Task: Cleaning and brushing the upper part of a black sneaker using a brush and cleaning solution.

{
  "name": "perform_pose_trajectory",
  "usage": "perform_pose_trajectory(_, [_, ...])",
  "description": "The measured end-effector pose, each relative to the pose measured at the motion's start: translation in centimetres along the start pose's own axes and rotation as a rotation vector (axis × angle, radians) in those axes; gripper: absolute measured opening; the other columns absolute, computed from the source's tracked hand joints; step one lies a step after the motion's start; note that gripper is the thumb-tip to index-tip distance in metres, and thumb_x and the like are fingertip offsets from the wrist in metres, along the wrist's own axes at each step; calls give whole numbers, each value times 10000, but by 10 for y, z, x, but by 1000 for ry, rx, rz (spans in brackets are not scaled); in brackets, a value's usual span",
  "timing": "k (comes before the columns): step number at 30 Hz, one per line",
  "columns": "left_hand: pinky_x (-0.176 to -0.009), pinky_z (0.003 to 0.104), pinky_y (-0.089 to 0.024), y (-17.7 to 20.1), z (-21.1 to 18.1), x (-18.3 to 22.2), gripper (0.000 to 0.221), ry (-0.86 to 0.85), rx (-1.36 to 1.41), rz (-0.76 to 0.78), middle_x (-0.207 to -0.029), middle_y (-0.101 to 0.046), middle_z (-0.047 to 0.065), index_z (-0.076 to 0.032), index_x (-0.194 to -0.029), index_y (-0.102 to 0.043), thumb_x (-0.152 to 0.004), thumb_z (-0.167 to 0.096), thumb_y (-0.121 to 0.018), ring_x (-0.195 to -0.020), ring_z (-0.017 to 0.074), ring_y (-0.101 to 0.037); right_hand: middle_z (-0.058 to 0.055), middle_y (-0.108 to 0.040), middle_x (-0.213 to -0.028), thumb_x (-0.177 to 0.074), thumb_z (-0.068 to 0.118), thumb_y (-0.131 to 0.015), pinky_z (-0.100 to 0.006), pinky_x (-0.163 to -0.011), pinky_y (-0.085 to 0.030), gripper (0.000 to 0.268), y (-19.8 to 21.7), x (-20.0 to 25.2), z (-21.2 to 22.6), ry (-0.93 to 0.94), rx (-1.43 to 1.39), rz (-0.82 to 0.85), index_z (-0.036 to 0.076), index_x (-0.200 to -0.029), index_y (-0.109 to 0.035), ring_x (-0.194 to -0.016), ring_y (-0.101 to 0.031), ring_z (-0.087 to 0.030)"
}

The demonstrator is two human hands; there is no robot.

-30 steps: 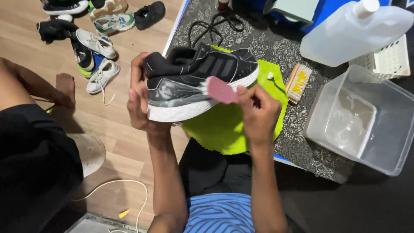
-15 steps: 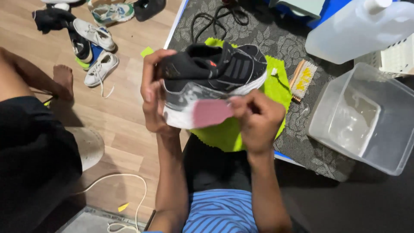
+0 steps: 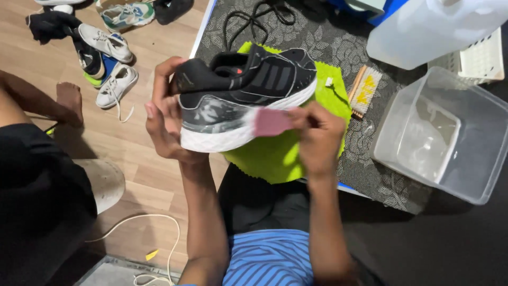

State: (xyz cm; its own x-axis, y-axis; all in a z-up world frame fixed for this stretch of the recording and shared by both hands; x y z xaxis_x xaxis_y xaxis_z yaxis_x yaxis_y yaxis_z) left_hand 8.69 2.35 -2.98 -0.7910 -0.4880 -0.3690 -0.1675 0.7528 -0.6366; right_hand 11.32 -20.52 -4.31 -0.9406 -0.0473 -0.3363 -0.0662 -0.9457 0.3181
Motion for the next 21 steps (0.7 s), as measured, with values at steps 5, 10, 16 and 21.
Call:
perform_pose_trajectory(5, [-876,287,-592,4,0,-1,755,19,-61,-33,-1063,-684,220,69,-1272,-483,-940,-598,-367,-924,175,-707,-18,-444,-443,-941,420,-743,-243,-457,-361,460,-29,4,50,46,-7,88,117,-622,-609,-442,-385,-71])
perform_pose_trajectory(10, [-903,255,-574,10,0,-5,696,12,-38,-54,-1054,-709,203,49,-1278,-495,-973,-556,-335,-941,157,-728,-17,-418,-470,-1087,265,-675,-284,-571,-356,502,11,-5,-50,-181,116,35,75,-633,-574,-478,-325,-129])
perform_pose_trajectory(16, [-944,263,-562,-2,-4,-5,571,-15,-5,-89,-1049,-701,175,26,-1299,-474,-1006,-447,-345,-924,158,-706,-128,-508,-549,-1118,144,-624,-354,-592,-385,428,48,-3,-3,-163,339,-10,36,-705,-598,-595,-429,-167])
perform_pose_trajectory(21, [-937,267,-563,-8,-2,-1,584,-36,-17,-58,-1063,-688,196,46,-1311,-441,-992,-437,-364,-933,179,-708,-118,-544,-490,-1062,334,-474,-384,-530,-438,474,10,24,29,-158,387,203,78,-682,-598,-418,-475,-257])
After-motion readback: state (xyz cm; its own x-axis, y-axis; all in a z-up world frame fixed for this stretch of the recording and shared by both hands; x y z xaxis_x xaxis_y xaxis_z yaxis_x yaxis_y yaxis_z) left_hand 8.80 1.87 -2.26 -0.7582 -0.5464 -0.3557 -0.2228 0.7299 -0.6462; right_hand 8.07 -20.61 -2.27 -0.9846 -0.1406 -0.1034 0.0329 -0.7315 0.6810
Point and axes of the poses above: each hand's wrist, its own x-axis away from the middle knuckle, its own y-axis out of the back of the hand, z = x × y, the point moved 6 cm from there along -x, towards the middle knuckle
